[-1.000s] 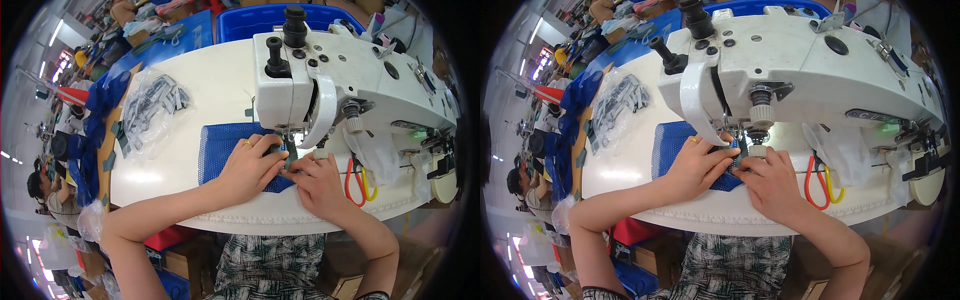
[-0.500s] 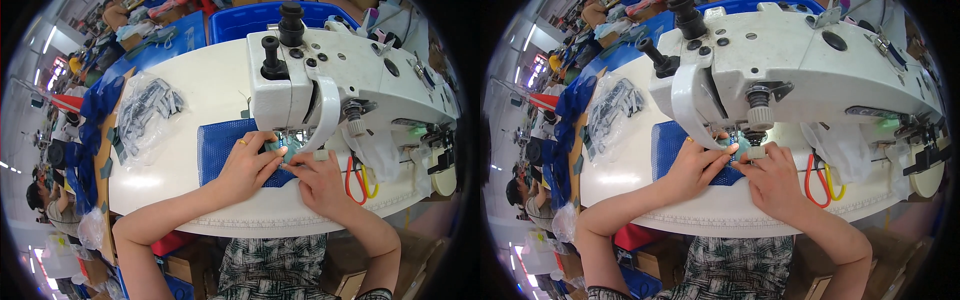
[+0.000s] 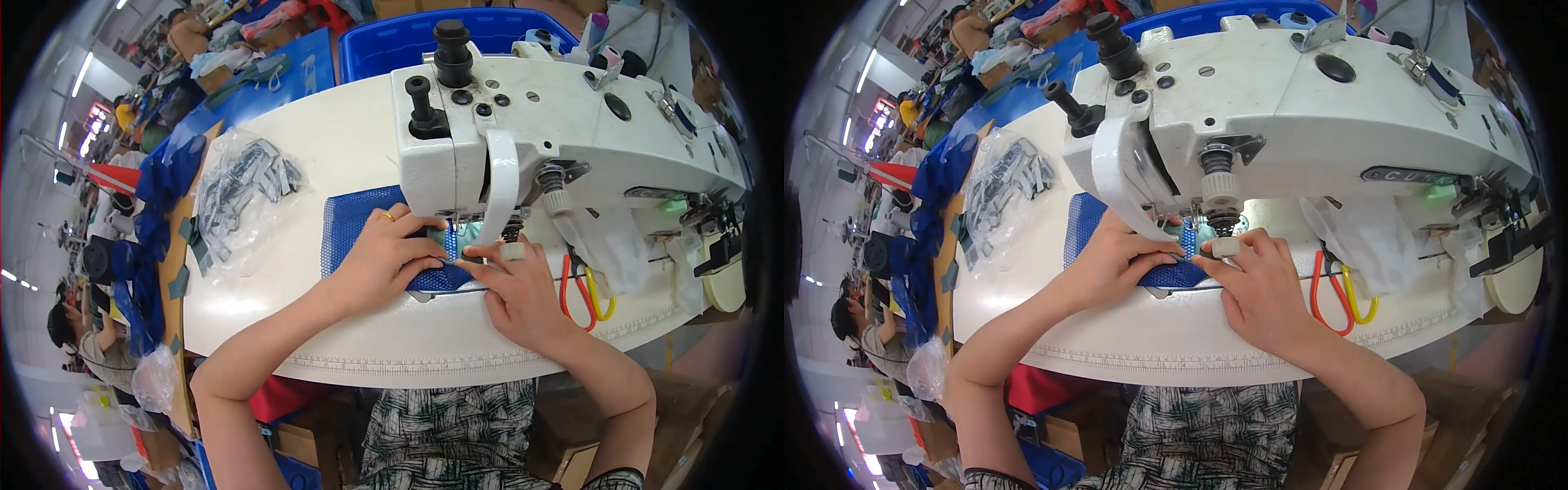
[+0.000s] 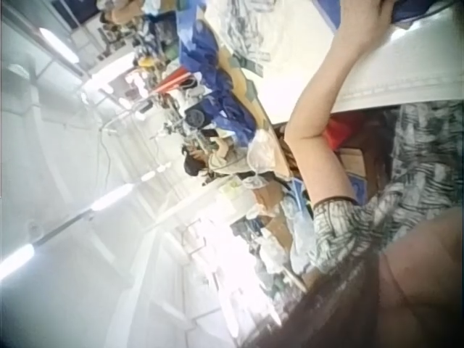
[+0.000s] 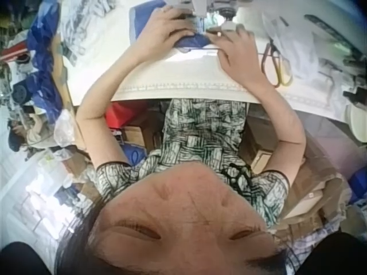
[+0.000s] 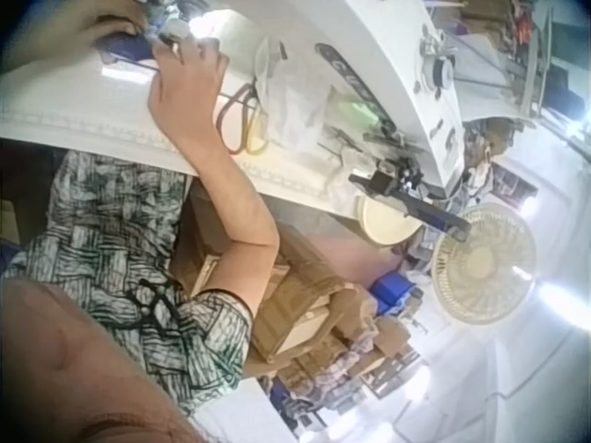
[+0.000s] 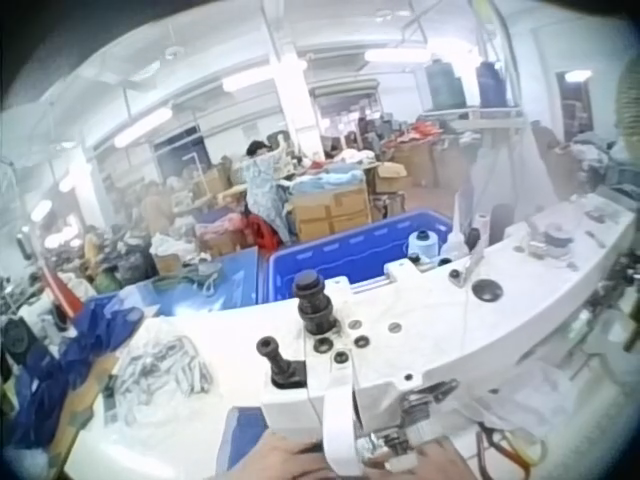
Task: Sewing blue mesh fabric and grey trim using an industrial sewing machine.
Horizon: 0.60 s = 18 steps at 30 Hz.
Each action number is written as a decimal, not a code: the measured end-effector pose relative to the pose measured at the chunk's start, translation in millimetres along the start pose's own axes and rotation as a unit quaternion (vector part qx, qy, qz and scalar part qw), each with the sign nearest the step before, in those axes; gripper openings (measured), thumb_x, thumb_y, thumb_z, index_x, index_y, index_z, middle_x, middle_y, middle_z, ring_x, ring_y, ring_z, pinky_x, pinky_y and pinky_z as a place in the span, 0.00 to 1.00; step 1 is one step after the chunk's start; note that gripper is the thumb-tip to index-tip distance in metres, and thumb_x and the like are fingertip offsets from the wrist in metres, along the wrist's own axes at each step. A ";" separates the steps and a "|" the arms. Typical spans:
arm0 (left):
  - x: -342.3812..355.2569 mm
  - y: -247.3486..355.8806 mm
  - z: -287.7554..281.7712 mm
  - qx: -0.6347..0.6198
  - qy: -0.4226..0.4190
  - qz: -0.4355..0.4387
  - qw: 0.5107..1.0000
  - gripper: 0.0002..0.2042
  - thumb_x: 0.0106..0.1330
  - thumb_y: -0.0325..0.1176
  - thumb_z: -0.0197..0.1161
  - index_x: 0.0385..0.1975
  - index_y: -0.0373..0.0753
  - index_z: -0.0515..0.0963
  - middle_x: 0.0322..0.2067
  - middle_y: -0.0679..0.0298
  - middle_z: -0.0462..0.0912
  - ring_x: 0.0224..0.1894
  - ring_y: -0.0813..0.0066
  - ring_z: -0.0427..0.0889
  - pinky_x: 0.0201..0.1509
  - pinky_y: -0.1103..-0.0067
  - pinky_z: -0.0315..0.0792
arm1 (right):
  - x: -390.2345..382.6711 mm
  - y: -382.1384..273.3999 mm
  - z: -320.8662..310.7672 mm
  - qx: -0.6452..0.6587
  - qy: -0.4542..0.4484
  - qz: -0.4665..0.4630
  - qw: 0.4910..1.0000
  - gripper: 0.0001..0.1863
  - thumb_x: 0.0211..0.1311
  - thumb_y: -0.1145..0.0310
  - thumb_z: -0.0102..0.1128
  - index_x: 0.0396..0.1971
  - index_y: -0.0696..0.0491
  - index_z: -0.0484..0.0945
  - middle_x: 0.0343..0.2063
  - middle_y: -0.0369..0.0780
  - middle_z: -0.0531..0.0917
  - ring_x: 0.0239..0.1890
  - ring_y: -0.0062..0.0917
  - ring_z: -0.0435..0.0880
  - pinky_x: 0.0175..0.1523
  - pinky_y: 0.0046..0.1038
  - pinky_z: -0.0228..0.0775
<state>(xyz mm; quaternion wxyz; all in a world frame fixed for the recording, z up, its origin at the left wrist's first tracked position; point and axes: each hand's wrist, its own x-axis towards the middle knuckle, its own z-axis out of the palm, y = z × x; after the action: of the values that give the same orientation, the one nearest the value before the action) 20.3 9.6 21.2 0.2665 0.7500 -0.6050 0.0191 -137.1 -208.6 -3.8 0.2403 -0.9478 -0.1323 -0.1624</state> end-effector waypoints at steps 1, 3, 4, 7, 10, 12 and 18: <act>2.4 6.3 -2.6 0.000 -0.001 0.001 1.000 0.11 0.64 0.36 0.71 0.43 0.40 0.86 0.51 0.60 0.80 0.52 0.63 0.77 0.53 0.67 0.68 | 0.0 0.4 -0.6 0.003 -0.001 -0.002 1.000 0.27 0.50 0.77 0.62 0.54 0.50 0.85 0.52 0.38 0.82 0.55 0.41 0.75 0.58 0.44 0.66; 6.3 29.6 -7.7 0.066 -0.003 0.025 0.998 0.09 0.60 0.33 0.71 0.36 0.39 0.83 0.43 0.63 0.79 0.43 0.67 0.77 0.47 0.69 0.66 | 0.7 0.9 -0.1 0.008 -0.001 -0.002 1.000 0.26 0.51 0.77 0.63 0.54 0.50 0.85 0.53 0.38 0.83 0.54 0.41 0.75 0.58 0.44 0.66; 5.9 43.1 -7.3 0.064 -0.005 0.025 0.998 0.09 0.60 0.33 0.71 0.36 0.39 0.83 0.43 0.63 0.79 0.43 0.67 0.77 0.47 0.69 0.66 | 1.8 -0.6 0.5 0.027 0.017 0.004 0.999 0.24 0.51 0.76 0.64 0.52 0.50 0.86 0.52 0.38 0.83 0.54 0.41 0.75 0.57 0.43 0.67; -3.3 67.5 6.0 0.067 -0.071 0.032 0.995 0.06 0.60 0.31 0.69 0.31 0.38 0.79 0.37 0.65 0.74 0.38 0.68 0.76 0.45 0.72 0.65 | 2.6 -4.3 -2.5 0.060 0.021 -0.001 0.998 0.21 0.51 0.74 0.67 0.48 0.50 0.87 0.49 0.37 0.84 0.52 0.40 0.77 0.55 0.41 0.70; -10.2 71.9 6.0 -0.001 -0.062 -0.005 0.998 0.06 0.65 0.30 0.69 0.38 0.36 0.83 0.37 0.63 0.78 0.37 0.65 0.80 0.42 0.71 0.69 | 0.8 -2.6 -0.6 0.080 0.013 -0.030 0.996 0.18 0.49 0.72 0.71 0.44 0.51 0.88 0.44 0.35 0.85 0.47 0.36 0.79 0.50 0.38 0.73; -10.9 69.2 2.4 -0.052 -0.040 -0.065 0.996 0.06 0.67 0.30 0.68 0.38 0.35 0.84 0.33 0.63 0.79 0.33 0.67 0.80 0.38 0.72 0.69 | -0.3 -1.9 1.7 0.088 0.015 -0.049 0.995 0.16 0.49 0.72 0.72 0.42 0.51 0.88 0.42 0.34 0.85 0.43 0.34 0.80 0.47 0.35 0.76; 23.3 50.6 -0.7 -0.233 -0.085 -0.363 0.898 0.08 0.69 0.29 0.69 0.33 0.29 0.84 0.23 0.61 0.82 0.25 0.84 0.76 0.28 0.77 0.68 | 0.9 -7.9 4.4 0.029 0.101 -0.096 0.990 0.12 0.49 0.75 0.72 0.37 0.52 0.88 0.38 0.33 0.84 0.38 0.28 0.82 0.33 0.27 0.78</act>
<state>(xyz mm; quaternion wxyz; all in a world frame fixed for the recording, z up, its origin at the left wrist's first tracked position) -19.7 -17.4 49.0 0.3697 0.8329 -0.2984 -0.2837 -137.8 -199.5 -3.9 0.2630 -0.9022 -0.2024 -0.2755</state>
